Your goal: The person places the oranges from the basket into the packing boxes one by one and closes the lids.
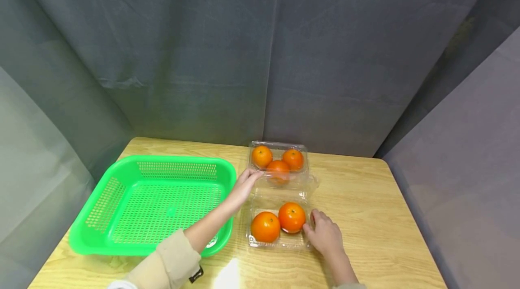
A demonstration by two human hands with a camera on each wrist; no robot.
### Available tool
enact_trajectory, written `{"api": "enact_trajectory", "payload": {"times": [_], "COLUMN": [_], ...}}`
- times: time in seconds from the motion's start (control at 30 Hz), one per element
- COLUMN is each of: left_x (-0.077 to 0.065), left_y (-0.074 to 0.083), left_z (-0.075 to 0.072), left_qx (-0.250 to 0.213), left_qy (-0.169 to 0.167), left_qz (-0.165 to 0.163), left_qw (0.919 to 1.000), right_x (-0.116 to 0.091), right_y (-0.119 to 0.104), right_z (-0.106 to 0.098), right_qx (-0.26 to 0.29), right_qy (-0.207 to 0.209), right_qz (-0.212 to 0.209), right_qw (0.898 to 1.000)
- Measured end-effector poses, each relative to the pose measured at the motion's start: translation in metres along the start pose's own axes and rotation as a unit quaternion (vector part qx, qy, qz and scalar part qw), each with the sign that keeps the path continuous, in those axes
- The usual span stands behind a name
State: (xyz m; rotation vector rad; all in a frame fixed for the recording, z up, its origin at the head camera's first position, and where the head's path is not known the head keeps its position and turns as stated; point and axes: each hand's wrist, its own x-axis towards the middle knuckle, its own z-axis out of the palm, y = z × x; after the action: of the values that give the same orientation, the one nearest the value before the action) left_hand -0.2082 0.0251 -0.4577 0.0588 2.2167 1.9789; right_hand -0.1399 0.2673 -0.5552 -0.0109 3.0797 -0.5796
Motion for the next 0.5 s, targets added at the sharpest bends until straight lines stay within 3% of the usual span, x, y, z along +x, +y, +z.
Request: {"api": "enact_trajectory", "payload": {"times": [0.33, 0.5], "left_x": [-0.011, -0.015], "left_y": [-0.002, -0.003], "left_z": [0.0, 0.0], "left_qx": [0.062, 0.07], "left_qy": [-0.013, -0.014], "left_qz": [0.017, 0.026], "left_qw": [0.9978, 0.9971], "right_x": [0.001, 0.003], "right_y": [-0.002, -0.003], "right_z": [-0.005, -0.008], "right_qx": [0.044, 0.077], "right_qy": [-0.015, -0.041], "right_qz": [0.003, 0.012], "right_qw": [0.999, 0.996]}}
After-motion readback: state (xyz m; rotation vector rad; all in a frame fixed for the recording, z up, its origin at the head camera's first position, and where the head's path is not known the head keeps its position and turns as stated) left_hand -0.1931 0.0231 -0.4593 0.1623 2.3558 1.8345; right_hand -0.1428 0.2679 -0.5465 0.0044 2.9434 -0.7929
